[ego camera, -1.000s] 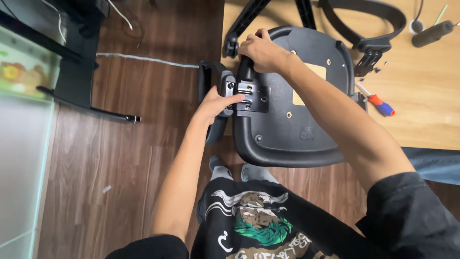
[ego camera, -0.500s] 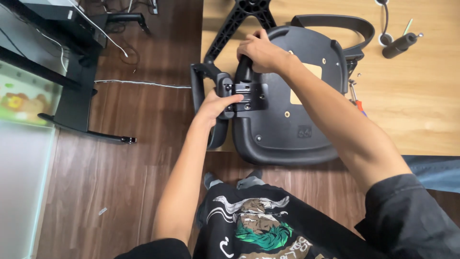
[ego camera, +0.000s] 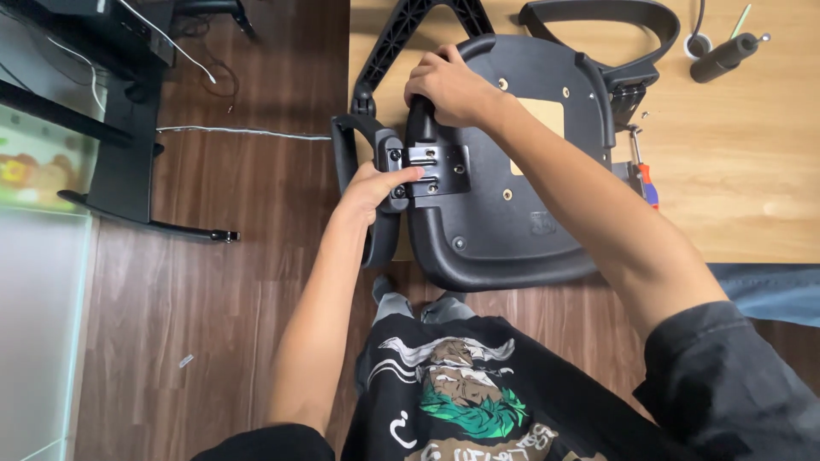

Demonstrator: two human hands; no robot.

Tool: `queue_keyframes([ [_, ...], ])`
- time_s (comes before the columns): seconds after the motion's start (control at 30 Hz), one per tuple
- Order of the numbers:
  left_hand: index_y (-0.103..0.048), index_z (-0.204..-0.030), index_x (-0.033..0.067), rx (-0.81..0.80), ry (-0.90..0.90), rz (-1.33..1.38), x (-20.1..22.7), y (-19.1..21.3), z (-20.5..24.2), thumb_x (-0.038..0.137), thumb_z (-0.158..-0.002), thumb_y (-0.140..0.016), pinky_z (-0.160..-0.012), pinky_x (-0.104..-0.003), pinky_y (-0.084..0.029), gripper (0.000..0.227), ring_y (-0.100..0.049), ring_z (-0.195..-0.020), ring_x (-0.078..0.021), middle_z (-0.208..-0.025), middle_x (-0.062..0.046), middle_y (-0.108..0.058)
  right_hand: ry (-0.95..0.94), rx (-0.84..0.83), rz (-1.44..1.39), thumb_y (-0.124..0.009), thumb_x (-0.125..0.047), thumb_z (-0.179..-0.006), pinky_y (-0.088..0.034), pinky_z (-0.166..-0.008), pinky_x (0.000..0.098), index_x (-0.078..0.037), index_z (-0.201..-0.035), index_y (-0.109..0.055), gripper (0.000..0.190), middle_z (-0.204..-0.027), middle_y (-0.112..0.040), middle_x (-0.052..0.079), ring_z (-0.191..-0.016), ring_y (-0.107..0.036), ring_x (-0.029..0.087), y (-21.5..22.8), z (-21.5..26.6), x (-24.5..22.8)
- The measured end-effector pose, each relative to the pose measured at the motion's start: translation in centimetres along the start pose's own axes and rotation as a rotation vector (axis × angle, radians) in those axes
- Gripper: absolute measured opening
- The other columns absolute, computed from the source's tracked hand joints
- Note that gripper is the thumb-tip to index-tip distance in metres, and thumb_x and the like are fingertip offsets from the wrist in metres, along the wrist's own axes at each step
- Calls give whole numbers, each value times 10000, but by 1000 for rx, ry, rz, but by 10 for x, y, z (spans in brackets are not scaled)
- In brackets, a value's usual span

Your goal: The person kneels on the floor and attaches a metal mounting mechanism to the underside of a chair seat. They align the plate against the seat, insert screws by hand, and drive them with a screwdriver, repositioning the seat between fasteners.

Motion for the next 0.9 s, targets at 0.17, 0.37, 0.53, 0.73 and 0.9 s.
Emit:
queue_keyframes([
  [0.17,-767,-1033,28,-34,11,79,-5,1,-4,160,-732,-882,-740,-300,-565,348,-728,-838,-173,-961,-74,-770,-48,65,-49,-682,44,-691,-389,-1046,447,-115,-1028,-717,374,-1105,-664,77,-1171,-559,308,6,7,6],
  [0.37,-758,-1034,5,-3,48,45,-7,2,-13,161,-737,-877,-730,-295,-576,355,-739,-834,-171,-969,-86,-775,-217,296,-174,-614,98,-722,-458,-1027,454,-68,-1217,-633,523,-1317,-582,123,-1203,-525,378,37,69,26],
  [0.53,-744,-1054,-4,30,67,27,-1,9,-15,167,-752,-873,-743,-305,-583,371,-740,-850,-186,-973,-95,-770,-444,225,-226,-584,108,-748,-478,-1027,463,-68,-1253,-615,536,-1279,-569,146,-1174,-543,403,16,135,62],
  [0.73,-729,-1096,15,53,80,16,7,7,-14,169,-755,-858,-762,-299,-603,396,-750,-873,-171,-998,-78,-771,-672,236,-320,-644,-57,-873,-446,-1044,501,-55,-1256,-610,384,-1293,-542,222,-1225,-519,458,-35,232,103],
  [0.9,-737,-1092,13,43,92,38,0,12,-17,168,-771,-860,-748,-297,-588,377,-732,-876,-177,-998,-75,-763,-1065,418,-238,-730,-370,-918,-413,-1148,476,37,-1381,-547,643,-1385,-546,276,-1333,-515,450,-98,322,158],
])
Point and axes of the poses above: each hand's wrist, its own z-axis away from the middle knuckle, its own y-axis out of the back of the hand, x = y × z, the point moved 9 cm from there along -z, towards the middle knuckle
